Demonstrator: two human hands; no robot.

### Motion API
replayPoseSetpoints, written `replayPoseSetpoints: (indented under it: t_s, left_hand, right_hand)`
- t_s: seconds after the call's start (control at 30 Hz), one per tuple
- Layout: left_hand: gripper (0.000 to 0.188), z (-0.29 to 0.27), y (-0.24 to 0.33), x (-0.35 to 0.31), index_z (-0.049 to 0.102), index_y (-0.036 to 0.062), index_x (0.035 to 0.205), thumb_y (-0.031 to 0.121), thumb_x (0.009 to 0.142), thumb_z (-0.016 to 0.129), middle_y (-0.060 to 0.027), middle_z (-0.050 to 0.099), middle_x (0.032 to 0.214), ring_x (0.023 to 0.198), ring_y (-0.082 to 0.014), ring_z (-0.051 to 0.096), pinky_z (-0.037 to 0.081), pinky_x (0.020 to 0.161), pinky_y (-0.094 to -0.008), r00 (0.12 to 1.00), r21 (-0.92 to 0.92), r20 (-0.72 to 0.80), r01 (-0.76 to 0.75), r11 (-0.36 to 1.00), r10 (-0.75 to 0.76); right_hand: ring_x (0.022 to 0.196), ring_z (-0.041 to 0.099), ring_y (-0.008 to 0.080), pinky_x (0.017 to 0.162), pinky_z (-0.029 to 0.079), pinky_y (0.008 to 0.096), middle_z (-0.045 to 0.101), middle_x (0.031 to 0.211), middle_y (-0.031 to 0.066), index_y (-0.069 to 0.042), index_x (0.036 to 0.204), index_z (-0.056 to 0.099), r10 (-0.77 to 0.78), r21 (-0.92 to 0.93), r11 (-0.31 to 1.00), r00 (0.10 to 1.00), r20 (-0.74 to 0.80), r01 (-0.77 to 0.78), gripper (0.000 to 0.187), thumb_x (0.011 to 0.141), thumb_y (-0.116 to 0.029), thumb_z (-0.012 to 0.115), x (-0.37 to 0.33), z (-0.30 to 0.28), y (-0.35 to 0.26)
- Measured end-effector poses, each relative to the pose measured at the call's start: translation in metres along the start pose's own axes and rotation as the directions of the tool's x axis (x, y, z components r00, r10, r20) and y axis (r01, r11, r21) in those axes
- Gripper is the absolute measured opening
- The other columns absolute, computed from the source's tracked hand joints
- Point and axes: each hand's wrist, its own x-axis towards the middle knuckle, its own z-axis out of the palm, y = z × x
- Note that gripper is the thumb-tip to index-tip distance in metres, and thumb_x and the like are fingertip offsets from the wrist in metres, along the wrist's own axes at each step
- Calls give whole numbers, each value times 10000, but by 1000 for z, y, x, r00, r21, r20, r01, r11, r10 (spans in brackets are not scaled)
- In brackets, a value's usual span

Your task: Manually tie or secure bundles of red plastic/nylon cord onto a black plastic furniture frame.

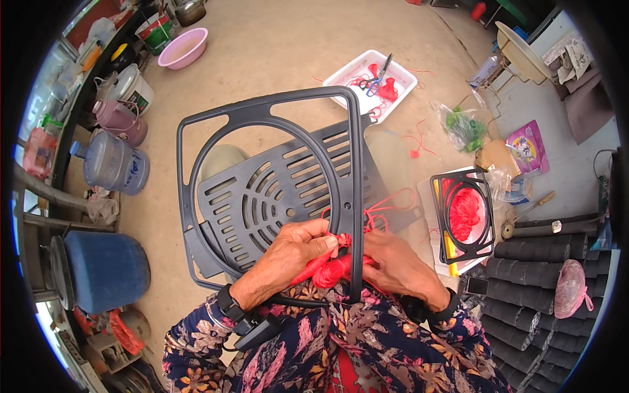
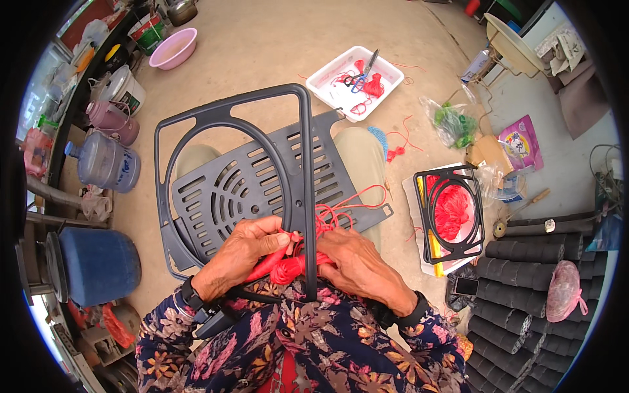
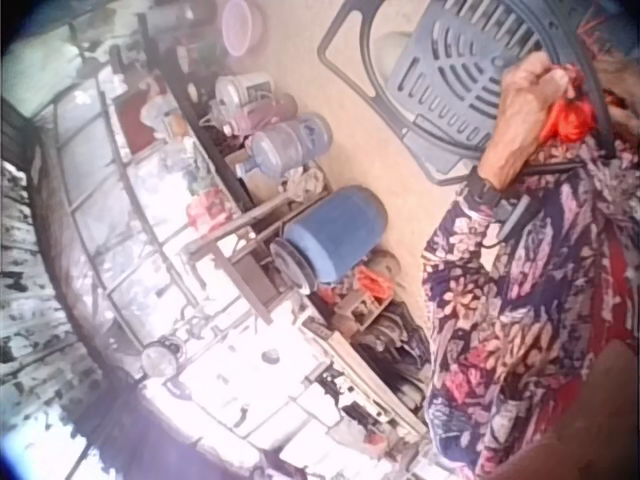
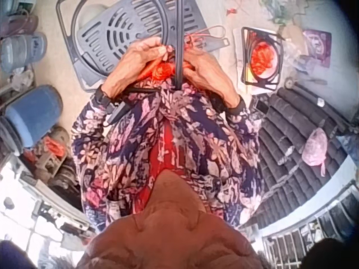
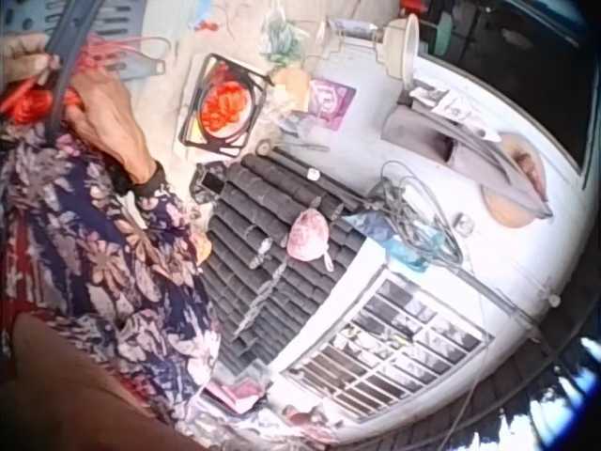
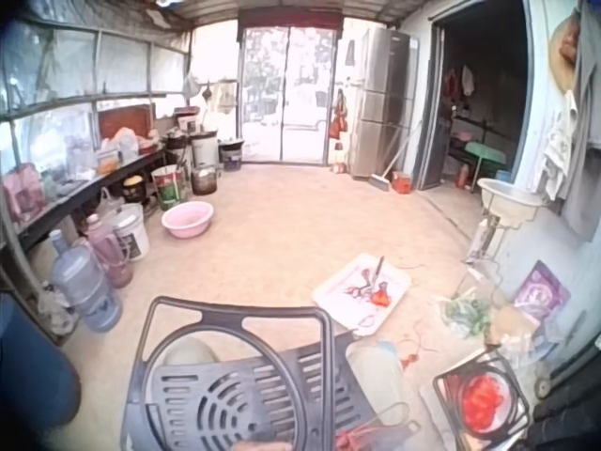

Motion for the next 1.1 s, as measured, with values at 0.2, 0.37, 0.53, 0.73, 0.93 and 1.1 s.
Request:
replayPoseSetpoints:
  t_s: [0.2,0.37,0.53,0.73,0.93,1.1]
  left_hand:
    - [205,3,-3,-4,647,-21,1019,155,982,548,22,600,838,800,-44,500,424,751,-205,998,9,-24,-51,999,51]
    - [224,1,1,-4,608,-27,1021,184,983,546,-31,611,782,654,-72,541,433,604,-207,1000,-76,16,-19,997,20]
    - [226,7,8,-7,564,-55,1062,155,990,521,-79,580,661,474,-92,468,349,452,-218,1000,-96,-3,5,995,-5]
    - [226,7,13,-5,571,-59,1043,155,993,517,-73,592,671,486,-84,485,350,446,-205,999,-41,-39,2,999,-3]
    - [212,1,11,8,573,-57,1024,147,987,528,-73,594,672,482,-98,498,353,433,-212,1000,-101,-23,17,995,-19]
    - [186,-2,9,10,575,-50,988,129,983,524,-75,589,664,472,-95,489,348,429,-214,998,-79,-43,53,995,-56]
  right_hand:
    - [857,599,387,755,487,427,643,897,186,4,1031,618,121,-39,992,992,-41,-123,298,753,-101,628,-12,-36,-8]
    - [774,613,173,702,491,316,667,855,69,3,1082,620,479,388,793,874,77,-469,320,779,-98,635,-40,-63,6]
    - [949,605,101,846,478,267,662,1080,43,43,1270,530,452,761,634,864,-221,-136,474,827,-124,549,-46,-70,19]
    - [1015,620,159,907,469,292,630,1159,86,33,1303,473,423,752,658,807,-413,39,518,861,-228,544,-28,-70,19]
    - [1062,592,185,910,498,368,573,1255,95,-15,1336,440,390,783,420,688,-612,458,452,985,-292,503,-39,-101,36]
    - [952,621,169,779,548,347,583,1222,77,-36,1323,449,437,746,350,606,-665,567,405,998,-270,508,-42,-122,14]
